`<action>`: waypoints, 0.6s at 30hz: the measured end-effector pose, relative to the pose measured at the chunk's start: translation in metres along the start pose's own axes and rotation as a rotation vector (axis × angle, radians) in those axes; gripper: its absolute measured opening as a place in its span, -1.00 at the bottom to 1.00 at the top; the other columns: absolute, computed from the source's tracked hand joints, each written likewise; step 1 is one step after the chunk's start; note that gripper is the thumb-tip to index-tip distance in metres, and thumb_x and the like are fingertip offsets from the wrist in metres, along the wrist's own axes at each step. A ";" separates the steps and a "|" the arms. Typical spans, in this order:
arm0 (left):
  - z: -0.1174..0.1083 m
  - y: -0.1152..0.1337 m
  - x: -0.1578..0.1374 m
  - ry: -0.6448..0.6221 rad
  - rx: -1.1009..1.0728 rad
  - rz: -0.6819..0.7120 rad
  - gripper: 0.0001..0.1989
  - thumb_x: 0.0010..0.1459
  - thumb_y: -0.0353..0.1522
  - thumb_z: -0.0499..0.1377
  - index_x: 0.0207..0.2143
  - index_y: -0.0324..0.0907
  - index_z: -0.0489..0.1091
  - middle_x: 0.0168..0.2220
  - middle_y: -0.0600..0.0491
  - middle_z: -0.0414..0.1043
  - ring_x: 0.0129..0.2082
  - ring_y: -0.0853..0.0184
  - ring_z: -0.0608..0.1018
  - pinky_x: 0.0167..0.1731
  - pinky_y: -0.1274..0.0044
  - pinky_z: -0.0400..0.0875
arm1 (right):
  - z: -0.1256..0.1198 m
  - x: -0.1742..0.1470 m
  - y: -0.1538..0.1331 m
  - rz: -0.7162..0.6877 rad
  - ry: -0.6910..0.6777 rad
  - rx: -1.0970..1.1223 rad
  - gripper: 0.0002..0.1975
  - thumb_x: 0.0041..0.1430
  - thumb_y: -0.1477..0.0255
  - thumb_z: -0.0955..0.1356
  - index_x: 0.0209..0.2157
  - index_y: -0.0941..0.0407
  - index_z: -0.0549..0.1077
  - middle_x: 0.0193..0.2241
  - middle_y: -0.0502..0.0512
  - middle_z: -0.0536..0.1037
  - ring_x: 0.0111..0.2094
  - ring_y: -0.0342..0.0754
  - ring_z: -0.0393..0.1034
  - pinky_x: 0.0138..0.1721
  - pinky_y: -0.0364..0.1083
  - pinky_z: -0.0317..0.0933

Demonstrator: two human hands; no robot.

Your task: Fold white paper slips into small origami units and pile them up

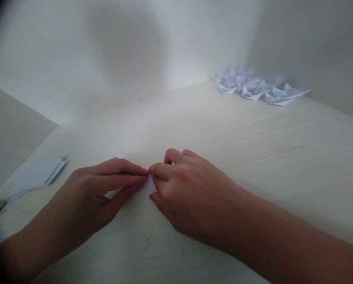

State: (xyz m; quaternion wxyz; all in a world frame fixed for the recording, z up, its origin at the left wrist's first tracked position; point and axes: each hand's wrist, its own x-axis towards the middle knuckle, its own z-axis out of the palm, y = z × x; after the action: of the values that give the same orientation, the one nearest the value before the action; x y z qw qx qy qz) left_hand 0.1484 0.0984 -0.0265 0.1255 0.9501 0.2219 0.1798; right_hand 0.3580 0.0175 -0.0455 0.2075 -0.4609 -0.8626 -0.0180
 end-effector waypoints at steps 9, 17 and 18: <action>0.000 0.000 -0.001 0.001 -0.004 -0.005 -0.79 0.26 -0.51 0.24 -0.16 -0.10 0.64 -0.14 0.11 0.65 -0.23 0.39 0.66 -0.15 0.57 0.57 | -0.001 0.001 0.000 -0.008 -0.016 -0.013 -0.78 0.39 0.44 0.33 -0.15 0.12 0.65 -0.20 0.17 0.67 -0.22 0.05 0.43 -0.13 0.05 0.36; 0.000 0.000 -0.001 -0.007 -0.004 -0.013 -0.78 0.25 -0.53 0.24 -0.16 -0.09 0.64 -0.15 0.13 0.65 -0.23 0.41 0.65 -0.14 0.59 0.56 | -0.002 0.000 -0.001 0.004 -0.028 -0.057 -0.76 0.40 0.43 0.32 -0.10 0.11 0.65 -0.18 0.19 0.69 -0.21 0.06 0.44 -0.10 0.08 0.28; 0.000 0.000 -0.001 -0.006 -0.003 -0.013 -0.78 0.25 -0.52 0.24 -0.16 -0.10 0.64 -0.16 0.12 0.65 -0.23 0.41 0.65 -0.14 0.59 0.56 | -0.002 0.000 -0.001 0.006 -0.029 -0.062 -0.76 0.40 0.43 0.32 -0.10 0.11 0.65 -0.19 0.19 0.69 -0.21 0.06 0.44 -0.09 0.08 0.27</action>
State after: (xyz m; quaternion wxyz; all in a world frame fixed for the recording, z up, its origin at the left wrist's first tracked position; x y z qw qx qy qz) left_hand 0.1476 0.0978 -0.0263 0.1287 0.9490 0.2273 0.1767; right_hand 0.3576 0.0163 -0.0431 0.1805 -0.4699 -0.8632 -0.0375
